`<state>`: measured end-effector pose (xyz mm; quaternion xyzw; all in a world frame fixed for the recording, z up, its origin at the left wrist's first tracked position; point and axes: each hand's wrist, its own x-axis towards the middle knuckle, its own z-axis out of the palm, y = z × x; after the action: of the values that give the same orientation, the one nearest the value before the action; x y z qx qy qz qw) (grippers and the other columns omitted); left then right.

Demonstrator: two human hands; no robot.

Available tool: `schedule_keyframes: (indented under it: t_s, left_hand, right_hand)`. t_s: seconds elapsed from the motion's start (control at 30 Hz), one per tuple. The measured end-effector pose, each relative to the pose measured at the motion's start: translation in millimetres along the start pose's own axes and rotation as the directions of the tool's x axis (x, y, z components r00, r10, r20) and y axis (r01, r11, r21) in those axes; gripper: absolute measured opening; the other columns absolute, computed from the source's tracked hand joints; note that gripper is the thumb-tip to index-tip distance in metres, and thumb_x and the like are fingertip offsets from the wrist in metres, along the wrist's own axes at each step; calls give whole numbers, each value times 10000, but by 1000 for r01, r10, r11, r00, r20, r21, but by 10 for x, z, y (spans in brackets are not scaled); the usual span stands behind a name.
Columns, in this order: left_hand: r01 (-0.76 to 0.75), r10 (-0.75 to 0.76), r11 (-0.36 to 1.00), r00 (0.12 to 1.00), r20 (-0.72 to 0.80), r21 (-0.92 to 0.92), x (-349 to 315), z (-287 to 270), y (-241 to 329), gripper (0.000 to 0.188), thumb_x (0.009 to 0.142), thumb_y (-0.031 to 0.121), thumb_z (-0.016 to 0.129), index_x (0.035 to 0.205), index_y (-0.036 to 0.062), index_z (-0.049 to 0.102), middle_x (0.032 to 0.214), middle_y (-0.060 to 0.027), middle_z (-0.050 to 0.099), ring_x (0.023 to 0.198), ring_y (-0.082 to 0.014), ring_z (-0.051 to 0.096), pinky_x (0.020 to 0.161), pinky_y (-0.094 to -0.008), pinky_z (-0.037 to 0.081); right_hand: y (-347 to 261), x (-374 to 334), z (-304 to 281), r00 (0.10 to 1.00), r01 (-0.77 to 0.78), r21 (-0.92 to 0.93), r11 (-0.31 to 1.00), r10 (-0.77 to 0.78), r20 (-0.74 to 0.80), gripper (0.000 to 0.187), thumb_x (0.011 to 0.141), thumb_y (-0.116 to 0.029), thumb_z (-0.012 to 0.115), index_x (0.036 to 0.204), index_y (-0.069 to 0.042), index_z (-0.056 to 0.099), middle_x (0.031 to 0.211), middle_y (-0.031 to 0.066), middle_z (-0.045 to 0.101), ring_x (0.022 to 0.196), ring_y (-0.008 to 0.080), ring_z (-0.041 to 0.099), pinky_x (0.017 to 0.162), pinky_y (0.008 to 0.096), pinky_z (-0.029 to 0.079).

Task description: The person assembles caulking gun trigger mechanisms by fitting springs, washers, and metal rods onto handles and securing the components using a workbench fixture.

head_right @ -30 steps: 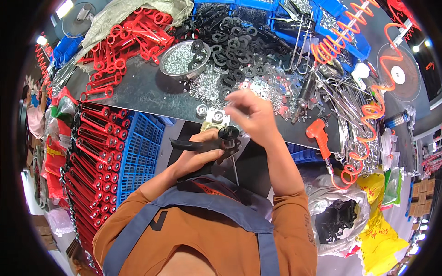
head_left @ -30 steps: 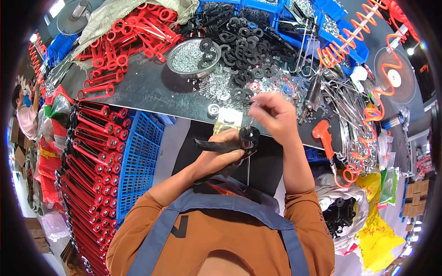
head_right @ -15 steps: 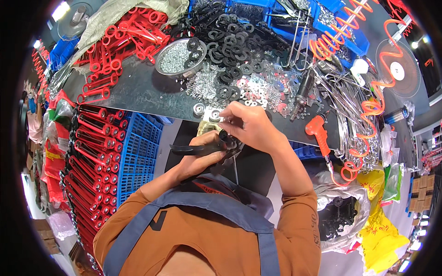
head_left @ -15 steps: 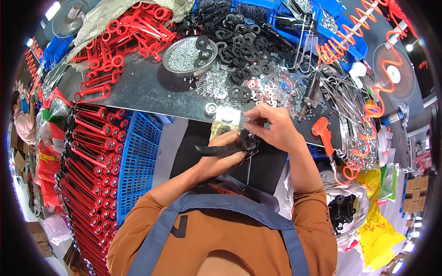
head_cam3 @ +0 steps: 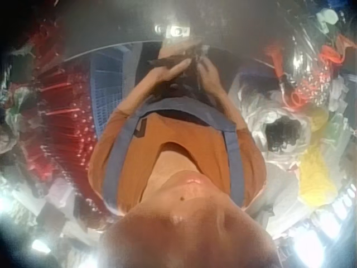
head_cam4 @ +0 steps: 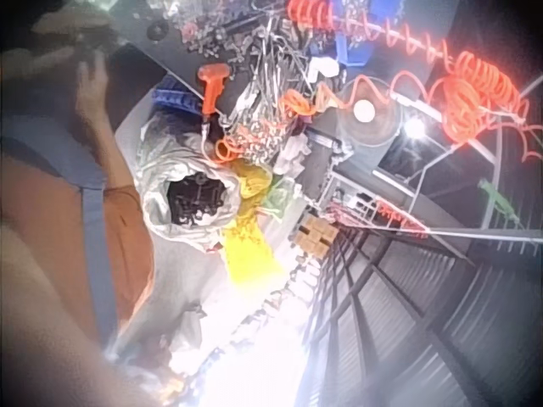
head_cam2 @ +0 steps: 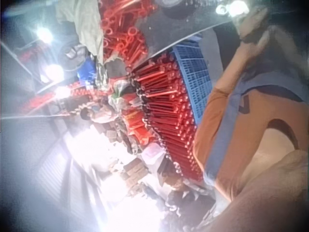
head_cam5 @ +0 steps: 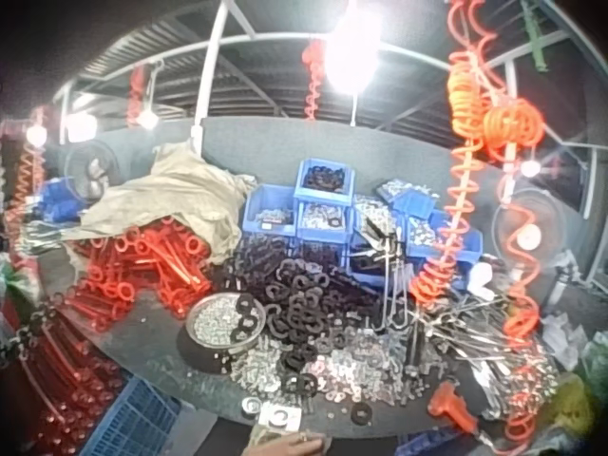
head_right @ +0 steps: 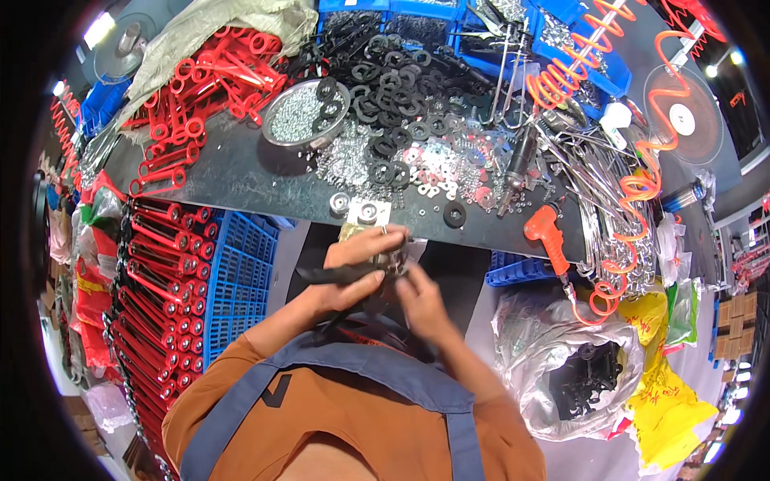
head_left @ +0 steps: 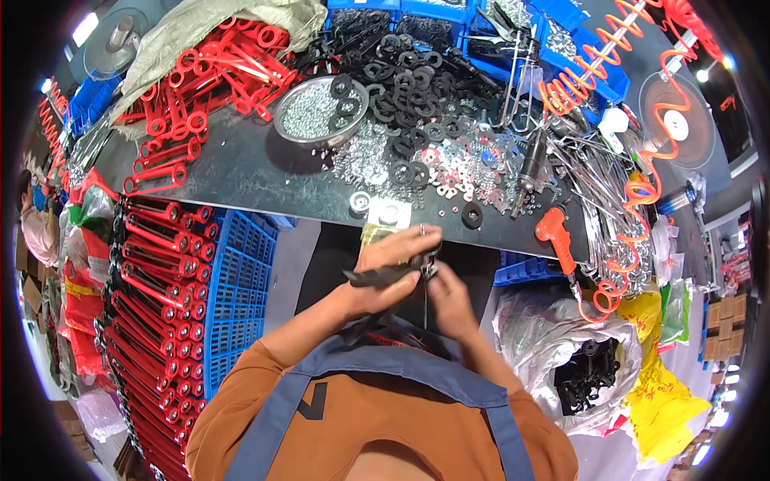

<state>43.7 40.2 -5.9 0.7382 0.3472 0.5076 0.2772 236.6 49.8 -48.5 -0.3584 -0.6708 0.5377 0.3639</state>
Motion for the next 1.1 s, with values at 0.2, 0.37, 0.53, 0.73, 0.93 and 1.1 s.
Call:
schedule_keyframes:
  t_s: [0.2,0.37,0.53,0.73,0.93,1.1]
  left_hand:
    - [-34,47,994,990,132,-101,135,3,40,606,735,21,613,1330,57,498,1404,-186,439,1240,-318,502,1004,-399,427]
    - [-137,-31,778,966,-256,-613,379,-415,43,994,769,228,725,1510,111,73,1554,-181,80,1373,-346,301,1078,-507,298]
    - [141,-449,759,820,-355,-636,63,-543,-288,585,892,96,569,1400,4,294,1324,-180,456,1152,-260,529,994,-393,417]
    - [401,-612,742,733,-296,-538,-557,-538,-297,356,911,-2,525,1261,-50,473,1118,-161,610,1036,-219,608,930,-334,463]
    - [616,-760,648,552,-341,-447,-791,-706,-333,268,913,1,534,1174,-56,557,1042,-126,658,1000,-168,614,906,-297,464]
    - [588,-700,712,637,-324,-383,-510,-792,-352,225,913,5,534,1127,-35,591,1012,-122,660,974,-170,619,894,-287,464]
  right_hand:
    - [250,-134,162,955,21,222,975,46,-292,389,978,-280,529,742,16,616,658,-5,563,580,49,462,503,223,366]
    - [-747,1132,-575,799,12,263,965,149,-583,456,959,-343,534,639,-21,566,576,13,522,475,76,450,415,248,347]
    - [-821,3501,-1577,700,381,117,917,-204,-684,389,962,-314,535,760,2,639,590,41,584,478,72,469,456,220,339]
    - [-45,5047,-2056,389,-53,-556,830,-495,-777,497,893,-448,574,697,-11,706,596,118,660,562,259,650,608,394,488]
    - [136,5151,-1973,425,-145,-614,776,-512,-747,473,867,-402,597,817,69,607,720,223,646,728,362,650,739,451,500]
    - [121,4751,-2107,556,-340,-767,545,-541,-631,712,797,-399,681,1149,155,406,1124,360,486,1073,478,490,948,523,382]
